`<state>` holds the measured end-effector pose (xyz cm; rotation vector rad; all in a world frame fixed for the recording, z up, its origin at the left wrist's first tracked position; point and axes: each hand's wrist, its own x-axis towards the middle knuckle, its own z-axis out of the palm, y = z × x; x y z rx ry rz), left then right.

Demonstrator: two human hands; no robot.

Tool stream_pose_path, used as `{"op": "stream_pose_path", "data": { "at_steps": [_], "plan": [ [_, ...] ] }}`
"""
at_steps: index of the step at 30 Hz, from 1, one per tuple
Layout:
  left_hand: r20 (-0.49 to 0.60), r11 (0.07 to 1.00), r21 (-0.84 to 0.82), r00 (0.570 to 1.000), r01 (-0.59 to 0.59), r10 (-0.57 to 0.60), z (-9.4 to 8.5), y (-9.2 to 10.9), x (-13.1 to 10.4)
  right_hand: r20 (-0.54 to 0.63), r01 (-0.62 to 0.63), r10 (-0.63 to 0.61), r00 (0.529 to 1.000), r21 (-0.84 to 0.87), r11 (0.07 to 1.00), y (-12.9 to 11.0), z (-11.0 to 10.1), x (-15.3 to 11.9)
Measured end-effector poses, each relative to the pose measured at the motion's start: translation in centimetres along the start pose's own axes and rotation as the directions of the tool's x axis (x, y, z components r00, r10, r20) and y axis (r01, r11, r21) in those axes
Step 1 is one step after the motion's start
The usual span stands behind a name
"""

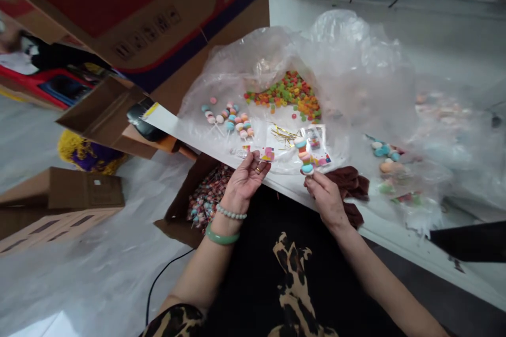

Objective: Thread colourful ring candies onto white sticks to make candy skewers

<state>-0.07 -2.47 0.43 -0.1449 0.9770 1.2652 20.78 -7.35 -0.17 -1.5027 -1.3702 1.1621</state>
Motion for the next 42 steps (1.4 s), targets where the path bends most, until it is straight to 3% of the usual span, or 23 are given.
{"op": "stream_pose_path", "data": {
  "at_steps": [6,11,15,18,20,23,25,27,29,31,38,42],
  "plan": [
    [0.100,0.999,-0.003,0.994,-0.037,0.037,-0.8,1.0,-0.2,0.025,0.249,-0.248,0.968,-0.149,0.957,-1.5,1.1,-1.6],
    [0.080,0.998,-0.060,0.997,0.000,0.004,-0.4,0.6,-1.3,0.045,0.391,-0.395,0.918,-0.275,0.878,-1.2,1.5,-1.8],
    [0.081,0.999,-0.035,0.997,-0.002,0.005,-0.1,0.3,-1.7,0.078,0.456,-0.489,0.869,-0.513,0.727,-0.4,1.5,-2.1],
    [0.168,0.991,0.060,0.980,-0.120,0.109,-0.3,0.1,-1.7,0.106,0.463,-0.538,0.836,-0.662,0.589,0.0,1.5,-2.3],
    [0.249,0.963,0.140,0.950,-0.230,0.190,-0.5,0.0,-1.6,0.122,0.450,-0.511,0.851,-0.669,0.591,0.2,1.5,-2.3],
    [0.302,0.924,0.236,0.926,-0.303,0.226,-0.8,-0.1,-1.7,0.148,0.395,-0.374,0.916,-0.500,0.770,0.4,1.3,-2.0],
    [0.304,0.914,0.275,0.929,-0.296,0.210,-0.8,-0.3,-1.8,0.198,0.276,-0.223,0.955,-0.306,0.911,0.3,1.2,-1.7],
    [0.312,0.913,0.300,0.933,-0.276,0.179,-0.7,-0.5,-1.9,0.285,0.086,-0.049,0.957,-0.120,0.989,0.0,1.1,-1.4],
    [0.323,0.919,0.305,0.935,-0.251,0.148,-0.6,-0.8,-2.1,0.372,-0.092,0.083,0.925,0.007,0.996,-0.2,1.1,-1.2],
    [0.334,0.921,0.313,0.935,-0.232,0.122,-0.5,-1.2,-2.2,0.394,-0.171,0.135,0.909,0.059,0.983,-0.4,1.3,-1.0],
    [0.373,0.898,0.369,0.923,-0.240,0.093,-0.3,-3.8,-2.1,0.279,-0.161,0.144,0.949,0.040,0.986,-0.4,2.8,-0.2],
    [0.315,0.942,0.291,0.946,-0.167,0.071,-0.3,-3.6,-1.7,0.267,-0.150,0.117,0.957,0.107,0.983,-0.6,2.8,0.1]
  ]
}}
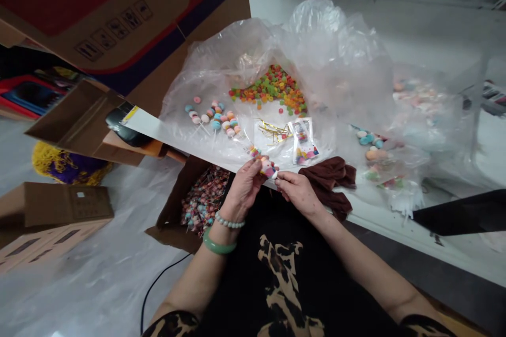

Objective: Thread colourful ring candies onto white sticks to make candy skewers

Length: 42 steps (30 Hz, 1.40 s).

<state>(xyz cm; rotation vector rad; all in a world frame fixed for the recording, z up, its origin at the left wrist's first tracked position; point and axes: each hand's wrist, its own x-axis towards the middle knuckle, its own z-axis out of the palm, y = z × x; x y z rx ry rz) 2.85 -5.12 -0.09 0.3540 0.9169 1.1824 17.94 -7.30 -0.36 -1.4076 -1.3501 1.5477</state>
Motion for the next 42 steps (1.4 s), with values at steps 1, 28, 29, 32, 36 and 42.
{"op": "stream_pose_path", "data": {
  "at_steps": [1,28,29,32,36,42],
  "plan": [
    [-0.022,1.000,-0.023,1.000,-0.010,0.010,-0.2,0.2,0.2,-0.018,0.013,-0.013,1.000,-0.005,1.000,0.0,-0.2,-0.1],
    [-0.180,0.992,0.045,0.975,-0.120,0.126,-2.0,0.7,1.1,-0.058,-0.124,0.138,0.989,0.206,0.971,2.4,0.6,0.9],
    [-0.179,0.992,0.050,0.976,-0.120,0.127,-2.1,0.7,1.1,-0.053,-0.141,0.158,0.986,0.237,0.961,2.3,0.6,0.9],
    [-0.153,0.994,0.061,0.983,-0.093,0.102,-2.3,0.5,1.1,-0.014,-0.197,0.217,0.976,0.361,0.911,1.7,0.2,0.9],
    [-0.118,0.994,0.068,0.988,-0.088,0.096,-2.4,-0.1,1.0,0.133,-0.295,0.265,0.955,0.508,0.809,1.4,-0.5,0.9],
    [-0.076,0.993,0.094,0.994,-0.072,0.080,-1.0,-0.6,0.3,0.097,-0.280,0.265,0.959,0.455,0.845,1.5,-0.4,0.9]
  ]
}}
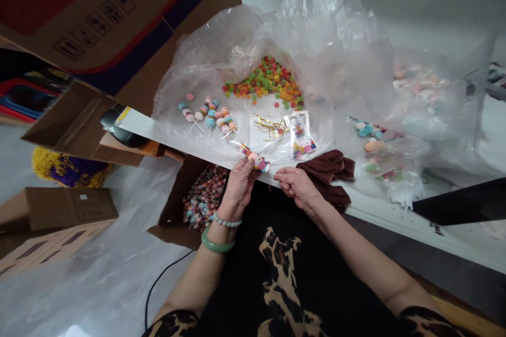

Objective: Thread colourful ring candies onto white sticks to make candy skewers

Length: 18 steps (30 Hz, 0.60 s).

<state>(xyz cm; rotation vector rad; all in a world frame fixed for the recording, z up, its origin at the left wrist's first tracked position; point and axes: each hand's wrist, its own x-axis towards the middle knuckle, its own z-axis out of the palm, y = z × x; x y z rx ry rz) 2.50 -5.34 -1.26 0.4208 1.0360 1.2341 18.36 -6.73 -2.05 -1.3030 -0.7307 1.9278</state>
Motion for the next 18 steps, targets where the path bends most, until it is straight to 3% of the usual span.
{"op": "stream_pose_path", "data": {
  "at_steps": [3,6,12,15,18],
  "plan": [
    [0.000,1.000,-0.005,1.000,0.024,-0.024,0.2,0.1,-0.1,-0.083,0.191,-0.230,0.970,-0.329,0.925,0.4,0.2,-0.1],
    [-0.045,0.999,-0.019,0.998,0.051,-0.052,-0.4,0.5,0.3,-0.011,0.309,-0.393,0.920,-0.596,0.741,0.8,-0.1,-0.3],
    [-0.134,0.998,-0.054,0.991,0.017,-0.024,-1.7,0.8,1.1,0.075,0.295,-0.385,0.920,-0.781,0.550,0.5,0.2,-0.7],
    [-0.152,0.997,-0.075,0.988,-0.005,-0.007,-1.4,0.6,0.9,0.070,0.242,-0.429,0.900,-0.901,0.359,0.0,1.1,-1.1],
    [-0.091,0.996,-0.082,0.995,0.034,-0.042,-0.9,0.3,0.6,0.088,0.185,-0.475,0.876,-0.969,0.162,-0.4,1.9,-1.3]
  ]
}}
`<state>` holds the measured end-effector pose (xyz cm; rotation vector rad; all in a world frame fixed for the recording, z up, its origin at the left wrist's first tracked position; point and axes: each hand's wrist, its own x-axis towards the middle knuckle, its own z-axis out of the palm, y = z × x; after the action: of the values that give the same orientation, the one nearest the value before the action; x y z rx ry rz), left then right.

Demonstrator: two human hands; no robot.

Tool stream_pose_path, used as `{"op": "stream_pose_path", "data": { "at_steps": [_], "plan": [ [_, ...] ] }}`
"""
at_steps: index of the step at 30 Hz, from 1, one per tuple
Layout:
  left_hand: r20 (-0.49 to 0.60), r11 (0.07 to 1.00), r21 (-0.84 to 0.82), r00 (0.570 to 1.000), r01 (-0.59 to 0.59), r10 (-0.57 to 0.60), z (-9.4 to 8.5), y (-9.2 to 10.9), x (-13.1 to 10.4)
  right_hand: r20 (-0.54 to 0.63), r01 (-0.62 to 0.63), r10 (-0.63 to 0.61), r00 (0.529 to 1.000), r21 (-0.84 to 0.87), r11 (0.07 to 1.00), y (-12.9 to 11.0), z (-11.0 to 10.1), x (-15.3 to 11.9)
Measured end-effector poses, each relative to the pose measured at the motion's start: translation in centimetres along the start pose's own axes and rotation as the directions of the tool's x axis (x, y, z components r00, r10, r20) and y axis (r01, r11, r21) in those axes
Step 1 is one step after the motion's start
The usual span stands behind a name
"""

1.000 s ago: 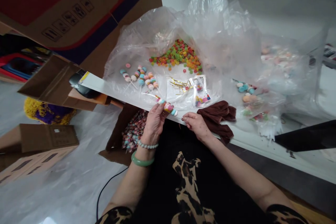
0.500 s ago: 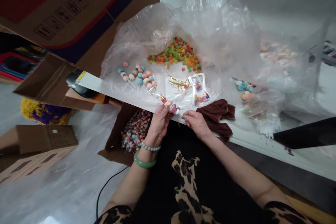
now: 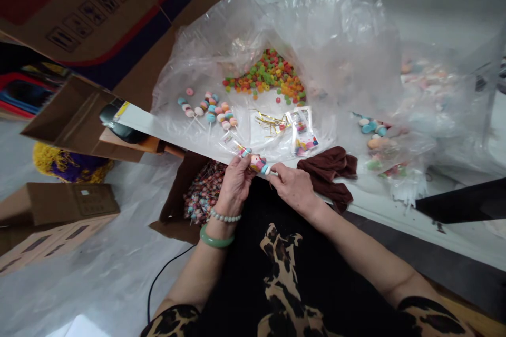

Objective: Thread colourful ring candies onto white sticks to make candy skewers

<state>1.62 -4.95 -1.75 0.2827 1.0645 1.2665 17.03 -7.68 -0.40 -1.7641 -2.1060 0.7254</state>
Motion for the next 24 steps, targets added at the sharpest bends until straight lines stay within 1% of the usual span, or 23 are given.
{"op": "stream_pose_path", "data": {
  "at_steps": [2,4,7,9,10,12,13,15,17,19,21,23,24],
  "plan": [
    [0.030,1.000,-0.010,0.999,0.028,-0.028,0.2,-0.2,-0.2,-0.006,0.018,-0.018,1.000,-0.054,0.998,-0.2,-0.1,0.2],
    [0.030,0.999,-0.013,0.999,0.039,-0.038,0.3,-0.3,-0.2,-0.014,-0.005,0.004,1.000,-0.044,0.999,0.0,-0.2,0.5],
    [0.037,0.999,0.014,0.999,0.034,-0.035,0.6,-0.4,-0.3,0.009,-0.110,0.109,0.994,0.094,0.989,0.6,0.0,1.1],
    [0.061,0.999,0.033,0.998,0.008,-0.010,0.9,-0.7,-0.5,0.042,-0.186,0.181,0.983,0.211,0.960,0.9,0.4,1.5],
    [0.074,0.999,0.041,0.997,-0.008,0.005,1.1,-0.9,-0.6,0.048,-0.216,0.211,0.976,0.250,0.944,0.9,0.7,1.6],
    [0.090,0.998,0.058,0.996,-0.029,0.023,1.6,-1.4,-0.9,0.022,-0.243,0.247,0.969,0.272,0.931,0.7,1.1,1.7],
    [0.094,0.998,0.065,0.995,-0.025,0.018,1.8,-1.6,-0.9,-0.004,-0.236,0.246,0.969,0.263,0.936,0.5,1.2,1.6],
    [0.095,0.998,0.069,0.995,0.008,-0.014,2.0,-1.9,-0.9,-0.033,-0.189,0.205,0.978,0.257,0.948,0.3,1.2,1.3],
    [0.084,0.997,0.055,0.995,0.050,-0.054,1.8,-1.9,-0.7,0.001,-0.123,0.131,0.991,0.330,0.936,0.5,1.0,0.9],
    [0.067,0.997,0.023,0.995,0.068,-0.069,1.4,-1.5,-0.3,0.068,-0.102,0.080,0.994,0.442,0.891,1.0,0.5,0.6],
    [0.055,0.998,0.002,0.996,0.065,-0.065,1.1,-1.1,-0.2,0.102,-0.126,0.086,0.991,0.504,0.855,1.5,0.2,0.3],
    [0.060,0.999,0.009,0.997,0.045,-0.046,1.1,-0.9,-0.2,0.084,-0.146,0.120,0.989,0.513,0.846,1.7,0.2,0.3],
    [0.067,0.999,0.024,0.997,0.033,-0.034,1.2,-1.0,-0.4,0.066,-0.137,0.120,0.991,0.514,0.847,1.6,0.3,0.3]
  ]
}}
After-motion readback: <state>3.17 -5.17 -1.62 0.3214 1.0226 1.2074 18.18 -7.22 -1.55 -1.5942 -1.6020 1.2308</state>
